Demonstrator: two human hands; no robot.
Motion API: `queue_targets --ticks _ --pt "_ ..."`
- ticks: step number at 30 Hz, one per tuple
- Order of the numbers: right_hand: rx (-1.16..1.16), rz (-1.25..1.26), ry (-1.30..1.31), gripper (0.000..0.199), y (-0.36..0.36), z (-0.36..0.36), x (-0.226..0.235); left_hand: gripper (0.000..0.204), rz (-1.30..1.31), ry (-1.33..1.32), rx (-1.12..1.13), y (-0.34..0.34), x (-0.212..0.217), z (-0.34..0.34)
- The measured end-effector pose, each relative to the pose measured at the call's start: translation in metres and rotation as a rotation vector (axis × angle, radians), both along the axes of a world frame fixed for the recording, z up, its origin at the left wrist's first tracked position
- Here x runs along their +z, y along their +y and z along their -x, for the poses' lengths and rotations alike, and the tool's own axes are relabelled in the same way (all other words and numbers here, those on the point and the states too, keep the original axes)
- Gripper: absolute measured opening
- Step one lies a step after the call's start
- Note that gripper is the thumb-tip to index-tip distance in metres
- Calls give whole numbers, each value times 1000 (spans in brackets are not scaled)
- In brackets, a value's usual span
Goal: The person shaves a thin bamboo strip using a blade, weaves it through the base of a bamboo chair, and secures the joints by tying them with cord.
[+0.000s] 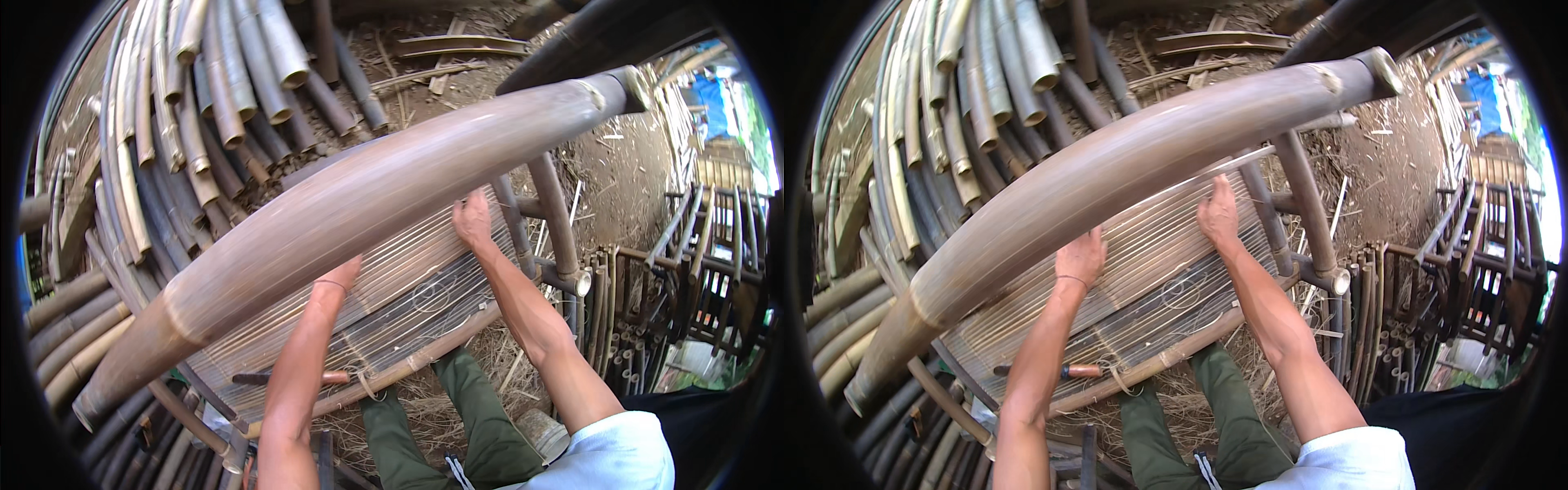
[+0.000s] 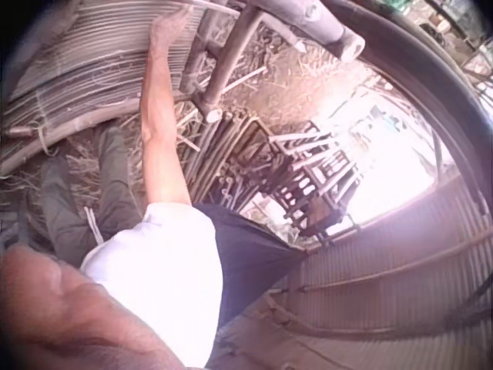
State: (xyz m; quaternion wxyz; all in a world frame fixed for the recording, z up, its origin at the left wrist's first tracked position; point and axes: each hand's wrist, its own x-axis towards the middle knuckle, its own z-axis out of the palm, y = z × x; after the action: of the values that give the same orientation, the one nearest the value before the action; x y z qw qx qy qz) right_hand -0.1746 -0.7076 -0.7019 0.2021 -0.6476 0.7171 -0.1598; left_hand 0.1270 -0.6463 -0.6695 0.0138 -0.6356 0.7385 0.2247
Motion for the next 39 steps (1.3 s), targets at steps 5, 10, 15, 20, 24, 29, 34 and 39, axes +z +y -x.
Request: queue_targets --ticks 5,10,15,20,24,29,34,39 --pt "324 -134 267 56 -52 22 14 54 367 -103 -267 -28 -16 23" --pt "344 -53 293 53 -55 25 4 74 178 -6 -464 -81 37 100" --pt "345 -283 325 71 -46 26 8 81 -194 -113 -386 -115 51 134" --pt "246 -221 266 81 -31 28 7 81 -257 -348 -331 -120 63 150" --pt "270 -273 216 83 -30 34 7 77 -277 -411 -359 -116 63 152" --pt "274 -315 166 84 -29 40 6 80 -316 -366 -363 -121 59 152" --pt "282 -295 150 86 -27 40 7 74 -309 -296 -354 -126 62 146" --pt "224 -242 27 86 -26 40 0 68 27 -55 -118 -98 45 120"
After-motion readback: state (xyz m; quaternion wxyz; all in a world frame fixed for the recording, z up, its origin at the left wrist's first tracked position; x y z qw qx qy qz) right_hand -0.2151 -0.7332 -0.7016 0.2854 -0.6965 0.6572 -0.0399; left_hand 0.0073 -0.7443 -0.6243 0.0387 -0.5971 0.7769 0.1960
